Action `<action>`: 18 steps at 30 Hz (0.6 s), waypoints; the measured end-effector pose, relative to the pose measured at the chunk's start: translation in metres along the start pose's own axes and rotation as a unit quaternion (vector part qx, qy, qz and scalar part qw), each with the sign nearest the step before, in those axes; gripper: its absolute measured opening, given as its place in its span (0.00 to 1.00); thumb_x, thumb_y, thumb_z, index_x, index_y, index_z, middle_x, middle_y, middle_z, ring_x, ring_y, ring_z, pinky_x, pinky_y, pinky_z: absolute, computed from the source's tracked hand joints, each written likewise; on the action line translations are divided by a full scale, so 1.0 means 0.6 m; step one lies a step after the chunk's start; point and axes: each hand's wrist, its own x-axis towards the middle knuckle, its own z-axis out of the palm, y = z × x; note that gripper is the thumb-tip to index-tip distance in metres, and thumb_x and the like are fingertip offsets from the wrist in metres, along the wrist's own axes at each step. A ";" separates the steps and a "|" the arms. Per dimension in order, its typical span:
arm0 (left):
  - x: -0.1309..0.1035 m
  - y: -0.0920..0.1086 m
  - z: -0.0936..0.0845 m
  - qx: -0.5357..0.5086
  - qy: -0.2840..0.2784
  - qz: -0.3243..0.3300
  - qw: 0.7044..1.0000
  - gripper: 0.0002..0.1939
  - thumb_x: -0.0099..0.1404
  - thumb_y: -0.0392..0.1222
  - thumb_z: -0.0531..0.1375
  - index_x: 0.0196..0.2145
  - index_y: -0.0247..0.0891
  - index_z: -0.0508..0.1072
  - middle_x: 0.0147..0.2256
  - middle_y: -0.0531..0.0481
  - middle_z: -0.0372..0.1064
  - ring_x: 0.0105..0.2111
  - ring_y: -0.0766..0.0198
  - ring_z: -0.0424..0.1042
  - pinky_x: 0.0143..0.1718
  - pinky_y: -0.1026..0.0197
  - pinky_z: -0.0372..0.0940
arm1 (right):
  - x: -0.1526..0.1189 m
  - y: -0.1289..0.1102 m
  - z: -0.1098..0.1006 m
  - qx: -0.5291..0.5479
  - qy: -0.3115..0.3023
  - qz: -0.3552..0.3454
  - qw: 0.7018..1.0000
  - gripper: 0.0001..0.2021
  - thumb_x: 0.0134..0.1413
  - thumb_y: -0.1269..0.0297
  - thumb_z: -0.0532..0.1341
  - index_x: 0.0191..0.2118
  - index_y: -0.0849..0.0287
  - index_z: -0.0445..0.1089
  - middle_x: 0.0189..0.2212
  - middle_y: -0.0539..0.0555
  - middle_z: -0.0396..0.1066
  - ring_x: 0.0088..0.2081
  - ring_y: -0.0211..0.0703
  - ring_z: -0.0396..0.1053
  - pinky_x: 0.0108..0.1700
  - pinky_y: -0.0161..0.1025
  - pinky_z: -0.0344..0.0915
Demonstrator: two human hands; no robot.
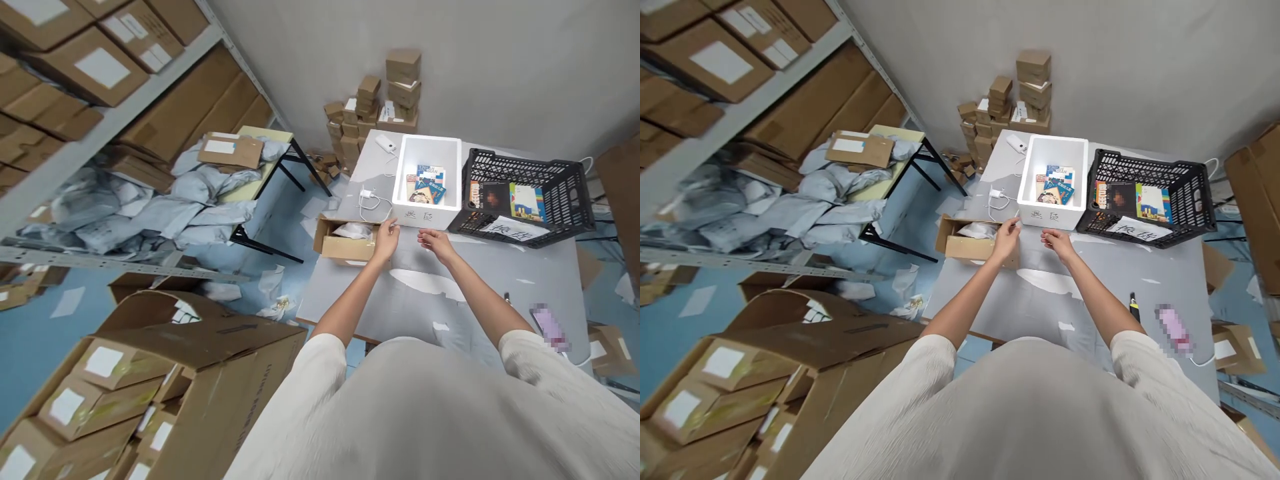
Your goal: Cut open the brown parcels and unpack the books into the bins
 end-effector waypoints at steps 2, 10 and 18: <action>-0.017 0.006 -0.031 -0.005 0.003 0.006 1.000 0.18 0.76 0.38 0.60 0.59 0.41 0.80 0.60 0.40 0.77 0.57 0.53 0.78 0.66 0.50 0.70 | -0.012 0.003 0.022 -0.007 -0.009 0.000 1.000 0.09 0.58 0.65 0.73 0.45 0.55 0.81 0.45 0.55 0.86 0.43 0.41 0.83 0.45 0.36 0.79; -0.089 -0.012 -0.185 0.144 0.064 0.063 0.985 0.27 0.70 0.31 0.59 0.64 0.45 0.76 0.65 0.39 0.70 0.69 0.44 0.66 0.74 0.41 0.58 | -0.070 0.032 0.102 -0.039 -0.002 -0.015 0.999 0.12 0.55 0.62 0.73 0.46 0.55 0.82 0.47 0.56 0.84 0.46 0.44 0.80 0.53 0.43 0.77; -0.102 -0.094 -0.313 0.117 0.210 -0.095 0.966 0.46 0.65 0.31 0.64 0.77 0.41 0.54 0.78 0.30 0.50 0.78 0.38 0.51 0.76 0.35 0.52 | -0.104 0.070 0.178 -0.091 0.095 -0.019 0.991 0.28 0.54 0.56 0.73 0.60 0.53 0.77 0.63 0.61 0.77 0.61 0.52 0.75 0.62 0.48 0.75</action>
